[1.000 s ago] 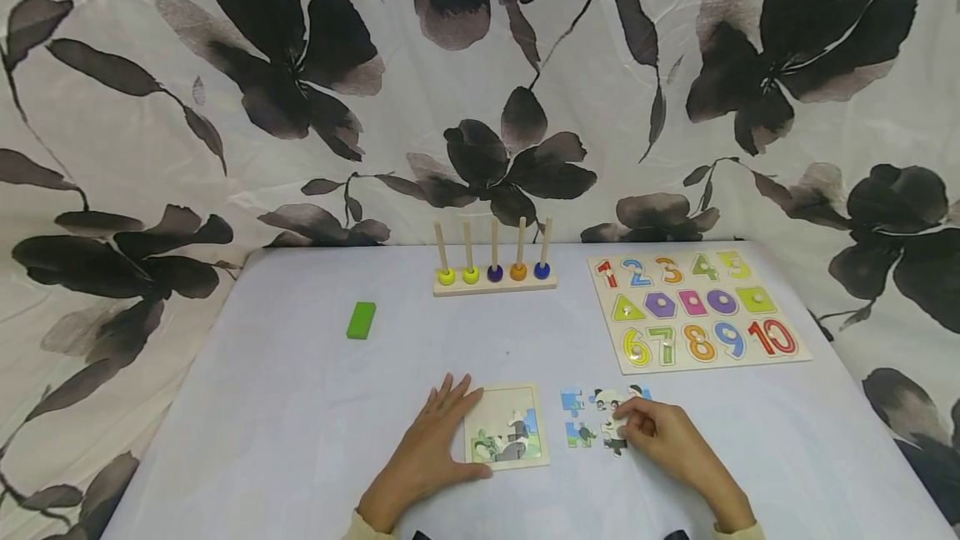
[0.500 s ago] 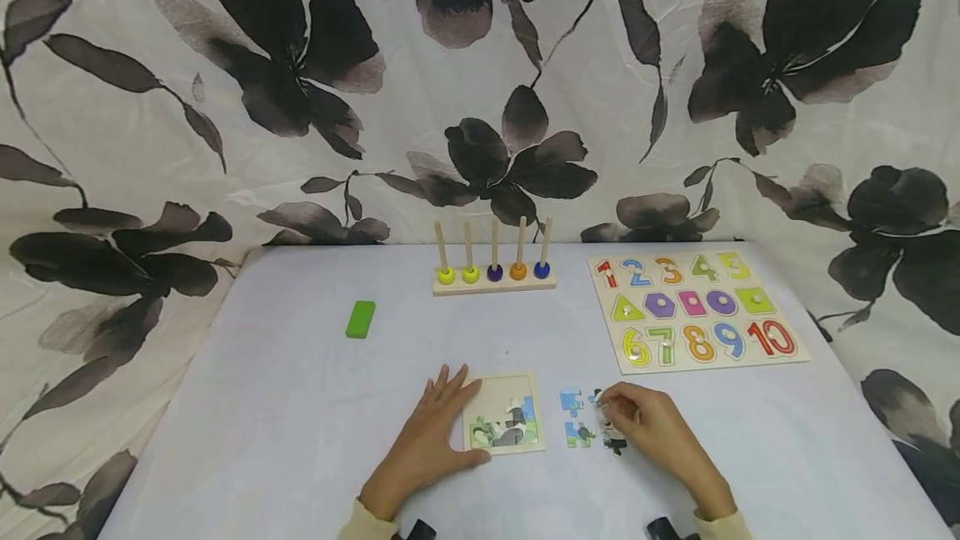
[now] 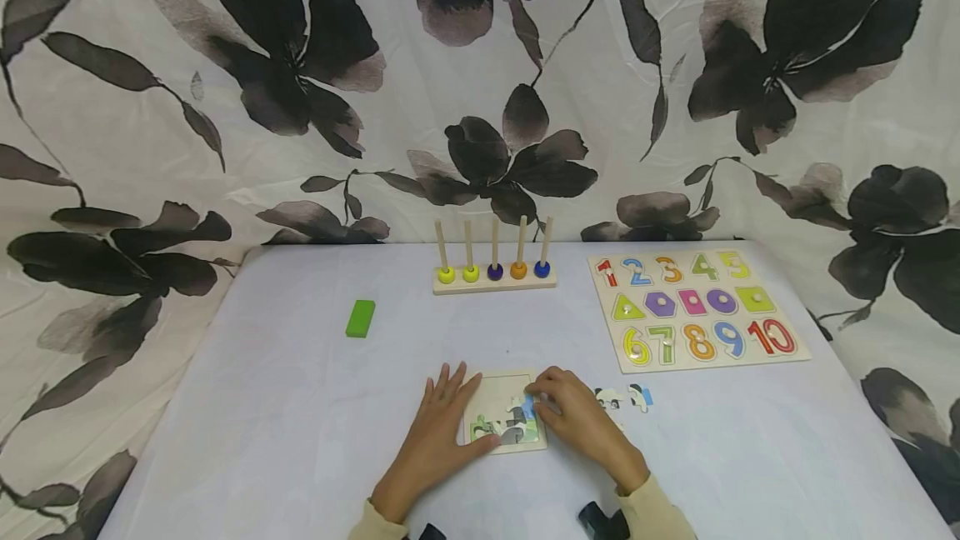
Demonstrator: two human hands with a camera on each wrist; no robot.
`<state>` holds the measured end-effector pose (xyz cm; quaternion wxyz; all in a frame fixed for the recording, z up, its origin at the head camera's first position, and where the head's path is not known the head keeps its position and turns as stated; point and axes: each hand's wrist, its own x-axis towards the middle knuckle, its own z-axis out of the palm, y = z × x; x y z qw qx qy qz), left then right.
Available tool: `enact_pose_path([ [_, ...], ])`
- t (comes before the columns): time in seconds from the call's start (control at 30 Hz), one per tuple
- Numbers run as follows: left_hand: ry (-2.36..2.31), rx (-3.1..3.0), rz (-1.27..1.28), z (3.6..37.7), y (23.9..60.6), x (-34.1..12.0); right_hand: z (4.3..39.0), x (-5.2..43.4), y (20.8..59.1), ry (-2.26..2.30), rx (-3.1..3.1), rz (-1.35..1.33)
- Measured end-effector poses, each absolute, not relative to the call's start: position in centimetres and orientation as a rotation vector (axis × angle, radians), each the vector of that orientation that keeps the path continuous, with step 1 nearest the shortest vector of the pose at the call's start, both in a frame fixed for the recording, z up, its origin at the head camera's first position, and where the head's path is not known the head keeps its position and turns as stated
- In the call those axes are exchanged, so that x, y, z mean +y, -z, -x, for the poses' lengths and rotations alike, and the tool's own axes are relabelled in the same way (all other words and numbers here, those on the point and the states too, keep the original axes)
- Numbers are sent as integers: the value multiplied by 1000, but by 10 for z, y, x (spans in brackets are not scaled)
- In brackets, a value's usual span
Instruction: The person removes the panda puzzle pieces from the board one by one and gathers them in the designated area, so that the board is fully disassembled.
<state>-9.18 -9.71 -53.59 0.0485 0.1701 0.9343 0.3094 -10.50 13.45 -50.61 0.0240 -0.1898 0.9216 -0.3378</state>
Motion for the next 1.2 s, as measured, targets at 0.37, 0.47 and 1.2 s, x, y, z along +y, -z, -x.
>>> enact_pose_path([
  [0.37, -927, 2884, -508, 91, 537, -93, 103, 134, 508, 1006, 2863, 567],
  [0.47, -921, 2896, -519, 90, 537, -93, 104, 134, 509, 1033, 2851, 553],
  [1.2, -891, 2902, -529, 90, 538, -92, 107, 141, 508, 1195, 2724, 541],
])
